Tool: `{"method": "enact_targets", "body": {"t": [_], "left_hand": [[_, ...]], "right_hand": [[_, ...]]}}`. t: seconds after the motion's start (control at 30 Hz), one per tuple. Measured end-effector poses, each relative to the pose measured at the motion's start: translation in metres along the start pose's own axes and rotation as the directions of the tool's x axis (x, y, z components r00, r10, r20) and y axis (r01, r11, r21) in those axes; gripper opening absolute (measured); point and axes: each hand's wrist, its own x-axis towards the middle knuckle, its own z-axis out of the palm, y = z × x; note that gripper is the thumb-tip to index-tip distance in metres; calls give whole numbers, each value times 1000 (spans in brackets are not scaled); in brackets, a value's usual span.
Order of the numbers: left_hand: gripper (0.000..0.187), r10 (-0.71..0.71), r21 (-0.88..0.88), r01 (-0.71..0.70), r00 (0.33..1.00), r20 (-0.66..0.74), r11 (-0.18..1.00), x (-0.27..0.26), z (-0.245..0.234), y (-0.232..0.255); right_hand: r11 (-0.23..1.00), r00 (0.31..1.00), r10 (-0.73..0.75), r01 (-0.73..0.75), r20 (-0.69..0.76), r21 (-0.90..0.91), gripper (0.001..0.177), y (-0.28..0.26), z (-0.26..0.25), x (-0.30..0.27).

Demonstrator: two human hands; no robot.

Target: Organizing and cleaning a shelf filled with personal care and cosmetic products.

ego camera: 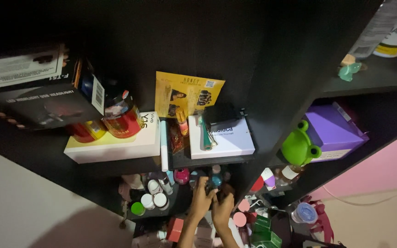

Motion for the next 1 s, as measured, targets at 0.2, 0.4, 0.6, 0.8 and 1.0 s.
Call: {"method": "enact_targets", "body": {"t": [0.2, 0.4, 0.6, 0.8, 1.0], "left_hand": [[67, 65, 82, -62, 997, -34, 995, -4, 3, -4], [74, -104, 177, 117, 991, -80, 977, -21, 3, -8], [69, -204, 456, 173, 979, 19, 873, -23, 20, -59], [72, -367, 526, 179, 887, 279, 832, -17, 7, 2], [40, 199, -163, -169, 963, 184, 972, 26, 69, -88]], "right_hand": [[998, 998, -50, 51, -22, 30, 55, -1, -3, -1], [997, 998, -38, 35, 55, 66, 68, 13, -19, -7], [976, 994, -109, 102, 28, 194, 68, 53, -20, 3], [975, 954, -81, 16, 289, 220, 16, 185, -3, 17], [944, 731, -277, 84, 624, 320, 28, 186, -60, 73]]}}
